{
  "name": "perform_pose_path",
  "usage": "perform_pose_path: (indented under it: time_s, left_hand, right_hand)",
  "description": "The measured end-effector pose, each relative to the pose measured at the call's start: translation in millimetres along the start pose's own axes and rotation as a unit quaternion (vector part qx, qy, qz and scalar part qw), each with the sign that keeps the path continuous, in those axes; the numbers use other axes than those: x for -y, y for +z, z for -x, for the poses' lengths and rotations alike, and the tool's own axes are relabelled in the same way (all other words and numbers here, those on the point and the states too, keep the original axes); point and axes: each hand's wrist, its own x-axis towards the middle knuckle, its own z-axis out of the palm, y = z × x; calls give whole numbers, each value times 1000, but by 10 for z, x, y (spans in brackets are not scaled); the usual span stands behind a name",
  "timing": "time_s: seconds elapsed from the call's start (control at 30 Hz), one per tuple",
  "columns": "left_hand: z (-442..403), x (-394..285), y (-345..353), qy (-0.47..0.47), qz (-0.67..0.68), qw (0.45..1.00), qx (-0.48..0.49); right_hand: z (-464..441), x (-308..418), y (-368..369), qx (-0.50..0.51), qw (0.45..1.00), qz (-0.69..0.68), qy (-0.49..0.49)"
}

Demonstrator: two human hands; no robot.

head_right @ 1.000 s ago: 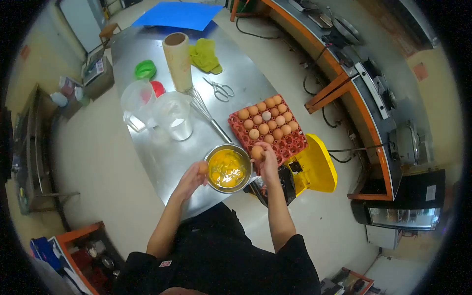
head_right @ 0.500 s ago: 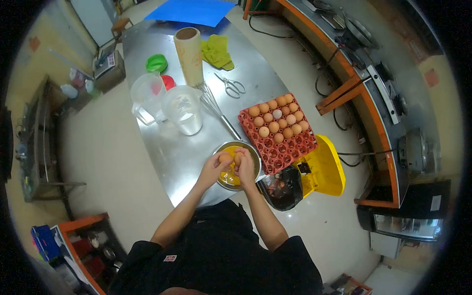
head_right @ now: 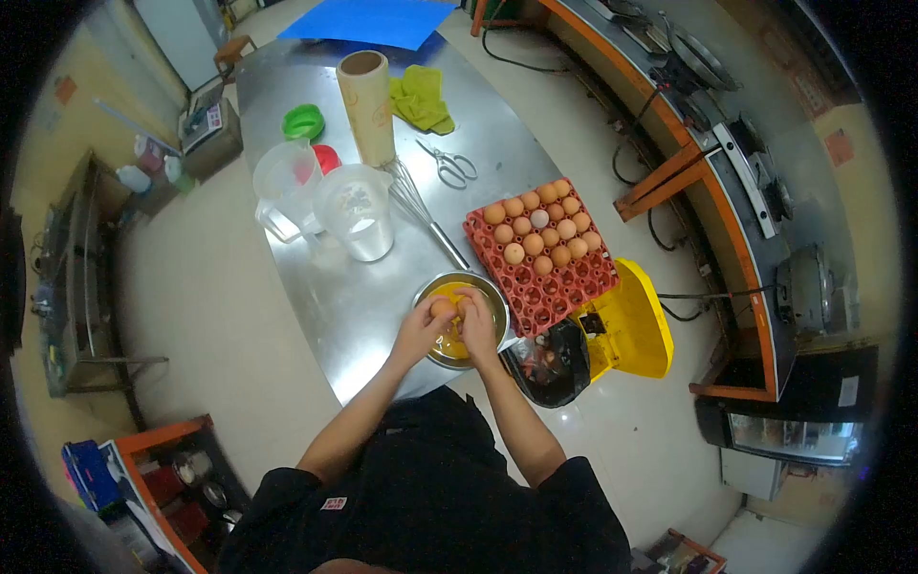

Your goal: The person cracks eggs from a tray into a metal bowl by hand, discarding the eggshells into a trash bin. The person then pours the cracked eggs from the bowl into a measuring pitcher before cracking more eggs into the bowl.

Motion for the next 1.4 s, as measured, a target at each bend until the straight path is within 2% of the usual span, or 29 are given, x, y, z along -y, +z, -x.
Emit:
perform_pose_path:
  time_s: [0.03,0.13,0.27,0.43,0.53,0.73,0.97,1.07,1.17,1.2,1.27,1.4]
  left_hand:
    - [-5,2,-5,-8,6,1000,0]
    - [-11,-25,-29,-21,27,999,-11]
    - [-40,35,-79,-15,59,998,-26]
    - [-19,31,-185,-17,89,995,-36]
    - [-19,71,-206,-14,88,995,-34]
    - [-38,123,-231,-12,97,995,-34]
    - [-44,217,-257,-33,97,994,-24]
    - [-45,305,-249,-22,117,993,-23]
    - [-59,310,-270,-23,108,993,-31]
    - [-57,299,-274,-27,99,994,-32]
    - [-40,278,-263,-29,106,993,-37]
    - [-39,249,-261,-17,107,993,-38]
  right_hand:
    - [-18,15,-25,2,1000,-8,-15]
    - [33,186,-12,-21,998,-54,24]
    - [-81,-26,-78,-5,989,128,-69]
    - [-187,-260,-210,-29,933,300,-197]
    - [-150,-205,-216,-13,938,313,-151]
    - [-130,-116,-189,-4,895,410,-175]
    - [-154,-91,-145,26,875,460,-149]
    - [-14,215,-109,39,851,508,-129]
    - [157,827,-126,55,825,546,-139]
    - [229,1083,-107,46,829,547,-108]
    - [359,1422,-110,39,839,529,-122]
    - [148,967,-131,37,830,520,-200]
